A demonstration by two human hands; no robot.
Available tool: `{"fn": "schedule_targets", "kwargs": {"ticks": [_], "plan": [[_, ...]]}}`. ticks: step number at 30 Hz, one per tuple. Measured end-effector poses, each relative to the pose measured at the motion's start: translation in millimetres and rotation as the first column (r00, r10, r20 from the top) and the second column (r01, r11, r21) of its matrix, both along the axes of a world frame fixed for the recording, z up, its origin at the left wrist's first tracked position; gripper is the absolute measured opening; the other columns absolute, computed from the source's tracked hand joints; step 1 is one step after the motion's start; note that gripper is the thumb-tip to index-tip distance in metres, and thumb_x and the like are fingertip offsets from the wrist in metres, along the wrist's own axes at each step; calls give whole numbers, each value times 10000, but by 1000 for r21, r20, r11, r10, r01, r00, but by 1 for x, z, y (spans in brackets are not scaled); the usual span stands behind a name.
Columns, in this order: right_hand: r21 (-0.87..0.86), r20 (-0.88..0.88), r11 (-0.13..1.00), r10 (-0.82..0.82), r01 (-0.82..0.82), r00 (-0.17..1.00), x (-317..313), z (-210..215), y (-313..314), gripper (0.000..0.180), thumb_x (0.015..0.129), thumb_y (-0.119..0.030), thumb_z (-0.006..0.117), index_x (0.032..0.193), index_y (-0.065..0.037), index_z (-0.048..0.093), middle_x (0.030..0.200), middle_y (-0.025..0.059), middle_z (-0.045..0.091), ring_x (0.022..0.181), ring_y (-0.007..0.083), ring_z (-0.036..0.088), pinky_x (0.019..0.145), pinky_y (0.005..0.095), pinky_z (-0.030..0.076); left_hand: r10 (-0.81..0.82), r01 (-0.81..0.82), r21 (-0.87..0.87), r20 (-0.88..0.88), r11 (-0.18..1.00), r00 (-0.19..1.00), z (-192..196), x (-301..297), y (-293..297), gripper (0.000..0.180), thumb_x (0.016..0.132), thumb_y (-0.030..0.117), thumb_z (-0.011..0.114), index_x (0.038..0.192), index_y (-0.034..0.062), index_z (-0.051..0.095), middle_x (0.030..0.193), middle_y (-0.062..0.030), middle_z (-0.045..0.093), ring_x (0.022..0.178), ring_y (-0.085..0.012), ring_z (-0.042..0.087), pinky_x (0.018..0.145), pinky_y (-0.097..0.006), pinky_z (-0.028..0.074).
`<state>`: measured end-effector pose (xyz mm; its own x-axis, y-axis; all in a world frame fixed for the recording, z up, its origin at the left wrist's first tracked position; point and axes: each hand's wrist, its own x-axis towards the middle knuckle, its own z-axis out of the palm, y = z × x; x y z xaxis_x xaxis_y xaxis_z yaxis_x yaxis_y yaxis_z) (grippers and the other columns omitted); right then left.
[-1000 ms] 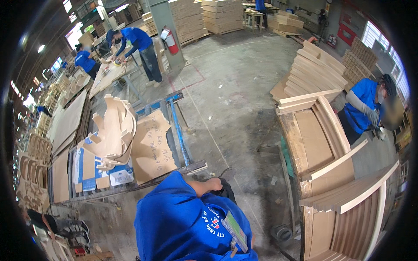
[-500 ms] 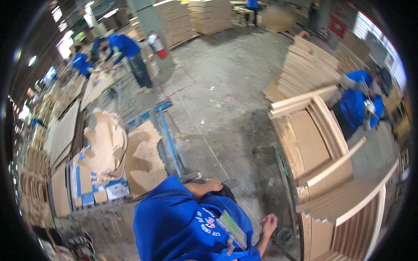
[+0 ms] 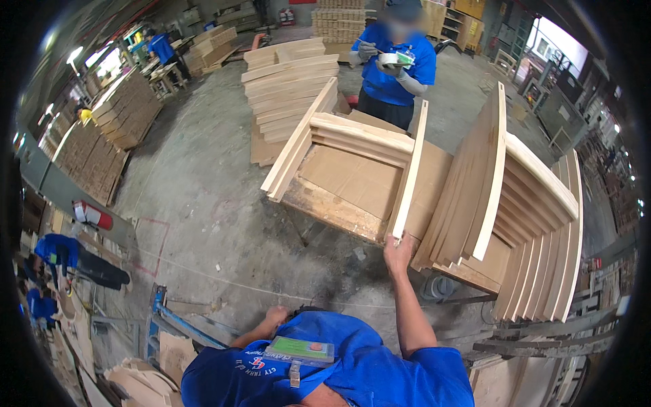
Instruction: The person repeatedly picks up wooden chair frames, places them on a conveyor belt, and then removes them to hand them off to a coworker. The task involves continuous pick-and-place handling of the chair frames within a factory setting.
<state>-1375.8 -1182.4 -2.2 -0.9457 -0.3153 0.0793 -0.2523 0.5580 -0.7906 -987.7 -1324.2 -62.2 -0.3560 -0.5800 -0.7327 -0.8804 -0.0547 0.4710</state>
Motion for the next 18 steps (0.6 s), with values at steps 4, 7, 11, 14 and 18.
{"fn": "schedule_targets", "kwargs": {"ticks": [4, 7, 11, 14, 18], "plan": [[24, -47, 996, -79, 80, 996, -9, 2, -19, 498, 914, -275, 701, 1299, 20, 586, 1181, 265, 664, 1139, 433, 628, 1004, 497, 477, 107, -98, 80, -117, 992, 987, 0, -25, -40, 360, 903, 332, 582, 823, 10, 724, 672, -174, 683, 590, -316, 673, 578, -439, 517], [6, -63, 998, -64, 65, 996, -6, 2, -22, 490, 901, -268, 716, 1282, 16, 596, 1146, 273, 671, 1117, 441, 640, 981, 500, 492, 92, -90, 26, -132, 996, 987, 4, -44, -64, 340, 903, 313, 584, 841, 10, 725, 672, -165, 686, 557, -289, 657, 554, -421, 509], [70, -54, 994, -77, 81, 996, -5, 2, -21, 517, 884, -294, 720, 1276, 20, 599, 1106, 276, 693, 1085, 447, 663, 956, 505, 511, 12, -5, 54, -133, 999, 991, 11, -64, -78, 249, 901, 268, 597, 817, 65, 715, 641, -103, 642, 508, -214, 583, 457, -388, 430], [118, 34, 989, -99, 94, 995, -14, 13, -27, 558, 870, -356, 735, 1266, 17, 610, 1111, 273, 707, 1079, 433, 679, 942, 491, 522, -95, 103, 60, -118, 993, 988, 9, -72, -84, 283, 880, 278, 602, 903, 40, 753, 714, -165, 703, 570, -263, 657, 536, -422, 502], [213, 148, 973, -127, 94, 981, -38, 33, -39, 586, 862, -421, 754, 1241, 9, 628, 1161, 261, 712, 1113, 409, 686, 943, 470, 534, -431, 430, 47, 10, 901, 902, 4, -73, -91, 387, 865, 363, 615, 1003, 40, 776, 865, -240, 740, 854, -368, 728, 765, -481, 561]]}}
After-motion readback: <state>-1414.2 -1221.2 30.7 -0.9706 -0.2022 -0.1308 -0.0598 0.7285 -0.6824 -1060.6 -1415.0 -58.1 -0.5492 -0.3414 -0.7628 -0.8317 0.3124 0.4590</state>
